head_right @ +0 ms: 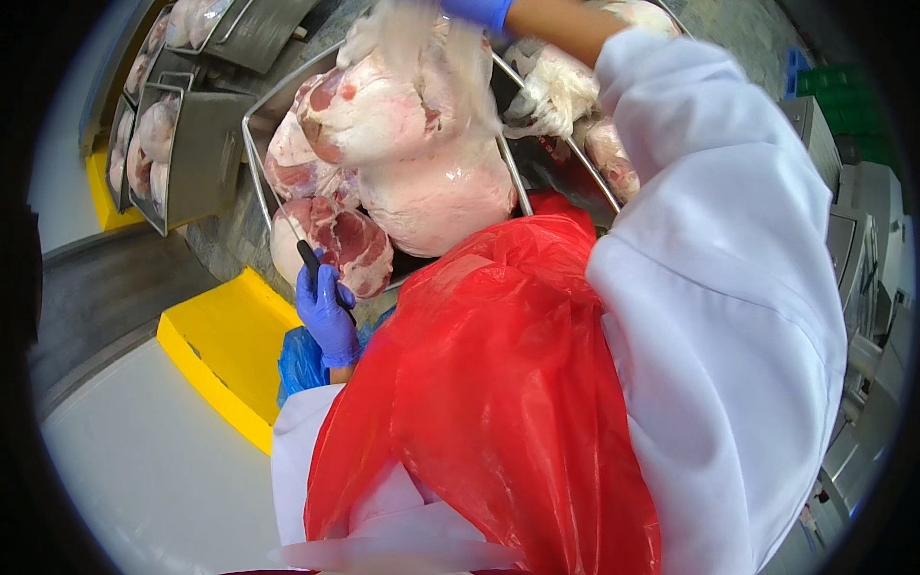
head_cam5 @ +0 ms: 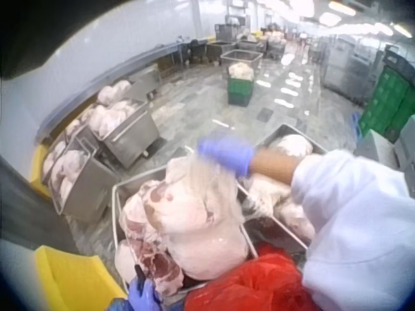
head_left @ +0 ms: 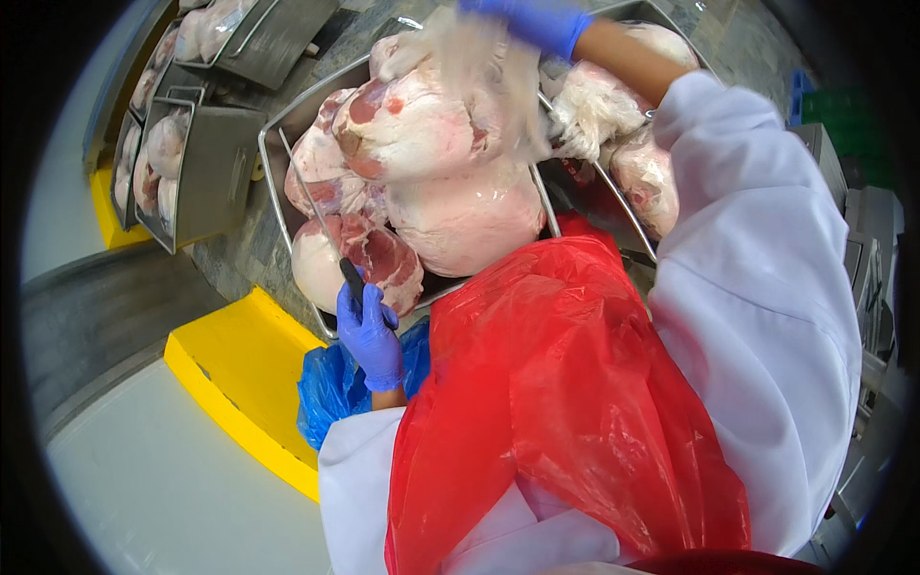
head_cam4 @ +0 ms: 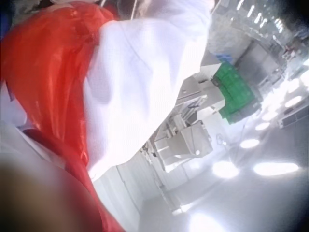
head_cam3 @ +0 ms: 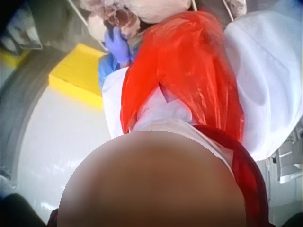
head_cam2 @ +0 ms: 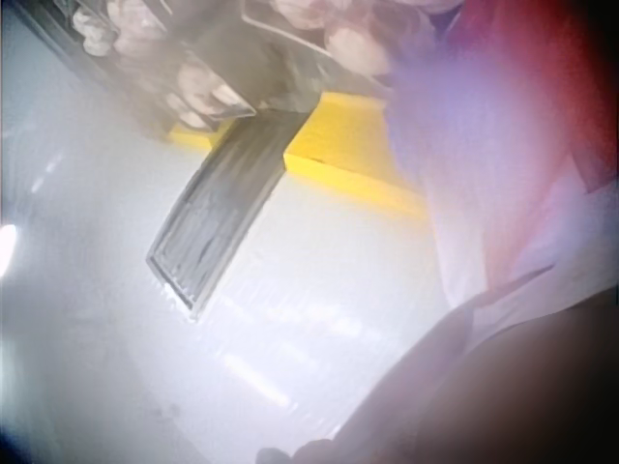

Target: The person is cutting raw meat with a knife. They are wearing blue gloves and a red apron. The meat is placed on a metal tray, and the person is using a knife to cut it into smaller pieces.

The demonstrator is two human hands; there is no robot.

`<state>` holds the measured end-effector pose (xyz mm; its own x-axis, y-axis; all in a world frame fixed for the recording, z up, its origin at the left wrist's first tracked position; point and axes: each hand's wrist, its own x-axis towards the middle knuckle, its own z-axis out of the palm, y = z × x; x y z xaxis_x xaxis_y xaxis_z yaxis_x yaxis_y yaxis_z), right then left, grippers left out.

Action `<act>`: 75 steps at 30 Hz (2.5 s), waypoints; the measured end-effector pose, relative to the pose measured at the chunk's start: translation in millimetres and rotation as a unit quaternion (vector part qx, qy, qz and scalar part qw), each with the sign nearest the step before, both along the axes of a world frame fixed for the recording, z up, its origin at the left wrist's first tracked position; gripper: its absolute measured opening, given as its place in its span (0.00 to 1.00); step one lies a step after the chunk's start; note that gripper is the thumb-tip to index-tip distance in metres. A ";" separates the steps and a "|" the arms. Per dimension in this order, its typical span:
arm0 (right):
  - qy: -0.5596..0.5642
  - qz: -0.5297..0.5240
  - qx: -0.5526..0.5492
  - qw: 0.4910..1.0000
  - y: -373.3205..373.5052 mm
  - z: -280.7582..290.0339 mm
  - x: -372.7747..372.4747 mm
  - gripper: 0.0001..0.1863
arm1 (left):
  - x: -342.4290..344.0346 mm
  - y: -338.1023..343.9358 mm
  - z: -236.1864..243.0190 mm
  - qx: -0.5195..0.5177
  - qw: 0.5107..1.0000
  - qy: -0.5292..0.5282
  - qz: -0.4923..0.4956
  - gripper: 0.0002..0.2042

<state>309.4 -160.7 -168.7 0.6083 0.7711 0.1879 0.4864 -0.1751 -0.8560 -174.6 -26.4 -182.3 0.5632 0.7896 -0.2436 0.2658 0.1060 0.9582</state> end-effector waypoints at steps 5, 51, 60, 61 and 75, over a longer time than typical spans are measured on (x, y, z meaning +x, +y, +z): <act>-0.176 -0.394 -0.092 0.897 0.0 76.2 133.1 0.31 | 4.5 1.2 0.6 0.081 0.993 0.054 -0.062 0.22; -0.321 0.075 0.246 0.911 -10.8 -98.1 19.8 0.15 | 177.9 -158.2 236.1 0.604 0.377 0.638 -0.293 0.24; -0.258 0.021 0.255 0.932 -8.3 -105.3 13.6 0.18 | 199.5 -158.7 234.6 0.639 0.298 0.628 -0.330 0.32; -0.246 0.016 0.239 0.939 -7.9 -105.5 11.9 0.19 | 202.2 -160.5 234.6 0.655 0.298 0.616 -0.320 0.32; -0.097 -0.099 0.324 0.936 12.9 -110.8 -27.3 0.24 | 247.8 -143.3 218.6 0.671 0.208 0.623 -0.344 0.24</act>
